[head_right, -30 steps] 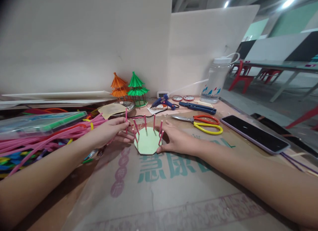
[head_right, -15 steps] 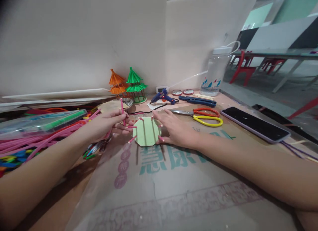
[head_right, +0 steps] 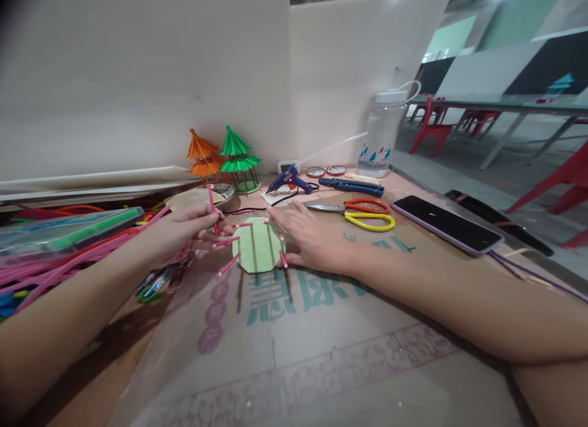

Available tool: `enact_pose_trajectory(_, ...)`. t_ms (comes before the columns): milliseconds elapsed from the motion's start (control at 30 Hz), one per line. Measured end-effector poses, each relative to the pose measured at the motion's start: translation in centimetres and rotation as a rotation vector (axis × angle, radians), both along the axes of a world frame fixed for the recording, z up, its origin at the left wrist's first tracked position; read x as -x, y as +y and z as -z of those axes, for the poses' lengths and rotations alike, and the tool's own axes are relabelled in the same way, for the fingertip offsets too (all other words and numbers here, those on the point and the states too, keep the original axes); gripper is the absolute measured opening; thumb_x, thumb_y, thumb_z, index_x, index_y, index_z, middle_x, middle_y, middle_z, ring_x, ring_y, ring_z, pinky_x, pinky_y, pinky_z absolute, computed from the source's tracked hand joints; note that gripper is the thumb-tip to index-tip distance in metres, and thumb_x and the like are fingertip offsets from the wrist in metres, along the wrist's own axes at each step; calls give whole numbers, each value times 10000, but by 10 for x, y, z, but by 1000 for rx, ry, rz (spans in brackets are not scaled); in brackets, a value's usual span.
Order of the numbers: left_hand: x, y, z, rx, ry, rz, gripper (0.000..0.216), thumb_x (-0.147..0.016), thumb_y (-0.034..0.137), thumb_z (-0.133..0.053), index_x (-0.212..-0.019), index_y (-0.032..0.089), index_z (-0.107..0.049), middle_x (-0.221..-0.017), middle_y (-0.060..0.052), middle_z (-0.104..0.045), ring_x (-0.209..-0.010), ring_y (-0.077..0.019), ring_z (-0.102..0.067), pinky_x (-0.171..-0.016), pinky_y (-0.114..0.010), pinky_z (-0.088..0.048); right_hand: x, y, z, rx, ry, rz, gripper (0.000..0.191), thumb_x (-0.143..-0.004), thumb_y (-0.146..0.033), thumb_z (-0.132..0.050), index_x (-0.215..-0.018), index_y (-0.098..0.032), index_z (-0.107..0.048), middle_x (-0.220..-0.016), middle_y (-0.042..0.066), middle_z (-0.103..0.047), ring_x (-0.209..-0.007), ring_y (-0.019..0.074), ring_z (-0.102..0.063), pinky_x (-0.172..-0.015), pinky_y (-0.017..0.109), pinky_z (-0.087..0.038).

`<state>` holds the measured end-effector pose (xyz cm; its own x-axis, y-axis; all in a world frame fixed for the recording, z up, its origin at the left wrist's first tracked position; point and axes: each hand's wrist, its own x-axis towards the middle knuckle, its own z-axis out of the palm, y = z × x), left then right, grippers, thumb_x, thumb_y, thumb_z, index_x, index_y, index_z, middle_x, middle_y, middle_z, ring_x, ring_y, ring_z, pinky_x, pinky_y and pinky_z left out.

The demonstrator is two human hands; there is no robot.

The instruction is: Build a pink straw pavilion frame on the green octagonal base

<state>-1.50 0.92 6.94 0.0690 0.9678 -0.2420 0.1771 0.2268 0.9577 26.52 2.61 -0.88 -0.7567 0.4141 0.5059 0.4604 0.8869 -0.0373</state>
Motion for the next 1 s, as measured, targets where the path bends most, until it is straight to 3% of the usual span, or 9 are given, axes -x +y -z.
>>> enact_pose_trajectory(433, 4, 2, 4, -18, -29, 43, 177, -989, 179, -608, -813, 182, -591, -770, -44, -774, -684, -197, -796, -610, -247, -638, 0, 1, 1, -20, 31, -20, 1132, -910, -335, -747, -1688, -270, 73, -1592, 200, -497, -1489, 324, -480, -1274, 682, -190)
enact_pose_trajectory(700, 1, -1, 1, -15, 0, 26, 169, -954, 212, -668, -807, 180, -591, -765, -36, -770, -676, -188, -788, -606, -237, -627, 0, -1, -1, -5, -27, 6, 1018, -931, -346, -724, -1686, -232, -50, -1595, 215, -489, -1504, 323, -459, -1285, 670, -170)
enact_pose_trajectory(867, 2, -1, 1, -10, -5, 35, 171, -946, 222, -686, -814, 180, -586, -808, -52, -785, -664, -178, -778, -629, -249, -626, 1, -3, -2, -5, 11, -5, 1082, -931, -319, -715, -1689, -247, 54, -1604, 195, -484, -1507, 311, -455, -1285, 659, -184)
enact_pose_trajectory(1000, 3, 1, 2, -24, -4, 42, 161, -937, 202, -692, -824, 168, -582, -847, -88, -793, -658, -182, -774, -581, -230, -598, 2, -4, -5, 16, 15, 2, 1076, -923, -296, -713, -1692, -261, 39, -1589, 175, -509, -1489, 306, -478, -1289, 643, -186)
